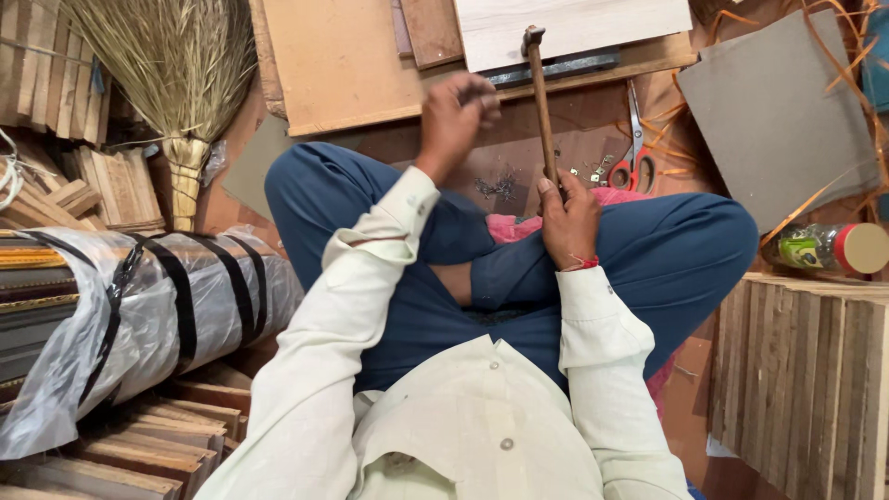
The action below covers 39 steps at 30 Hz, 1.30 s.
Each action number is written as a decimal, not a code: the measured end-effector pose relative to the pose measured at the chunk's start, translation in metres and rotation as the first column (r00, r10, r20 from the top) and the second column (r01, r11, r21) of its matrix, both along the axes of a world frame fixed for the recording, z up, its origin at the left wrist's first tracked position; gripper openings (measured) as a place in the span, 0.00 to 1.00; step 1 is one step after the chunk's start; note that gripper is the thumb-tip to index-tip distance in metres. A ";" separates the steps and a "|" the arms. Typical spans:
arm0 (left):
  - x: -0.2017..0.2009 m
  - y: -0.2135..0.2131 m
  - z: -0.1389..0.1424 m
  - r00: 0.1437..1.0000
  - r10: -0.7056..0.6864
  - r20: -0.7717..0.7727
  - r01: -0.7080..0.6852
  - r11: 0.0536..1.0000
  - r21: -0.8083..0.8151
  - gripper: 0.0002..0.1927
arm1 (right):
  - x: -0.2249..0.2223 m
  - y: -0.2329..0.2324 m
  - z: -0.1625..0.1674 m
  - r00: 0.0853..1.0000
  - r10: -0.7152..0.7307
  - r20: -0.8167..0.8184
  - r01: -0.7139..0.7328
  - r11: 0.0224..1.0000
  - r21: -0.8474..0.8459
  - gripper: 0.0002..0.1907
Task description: The person sits on the floor and assembles a wooden frame by attaching a rectangular board to a wooden frame using a hammer and nails. They repeatedly hammer nails into the board, flip the board, and attach a wooden frame to it.
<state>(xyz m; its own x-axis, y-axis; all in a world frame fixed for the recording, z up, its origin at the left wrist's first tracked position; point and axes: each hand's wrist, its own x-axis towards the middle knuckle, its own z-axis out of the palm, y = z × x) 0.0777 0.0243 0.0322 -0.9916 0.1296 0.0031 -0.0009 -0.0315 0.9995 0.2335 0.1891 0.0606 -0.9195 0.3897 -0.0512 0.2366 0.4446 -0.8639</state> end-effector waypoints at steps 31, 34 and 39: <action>-0.083 -0.002 -0.020 0.911 -0.060 -0.409 -0.096 0.932 -0.351 0.06 | 0.011 -0.018 0.018 0.990 0.021 -0.138 0.006 0.981 0.194 0.16; -0.086 -0.001 -0.022 0.923 -0.048 -0.381 -0.094 0.933 -0.346 0.05 | 0.013 -0.024 0.020 0.993 0.042 -0.115 -0.014 0.972 0.233 0.17; -0.088 -0.003 -0.026 0.913 -0.047 -0.405 -0.101 0.936 -0.336 0.05 | 0.012 -0.025 0.017 0.988 0.059 -0.144 -0.020 0.967 0.256 0.19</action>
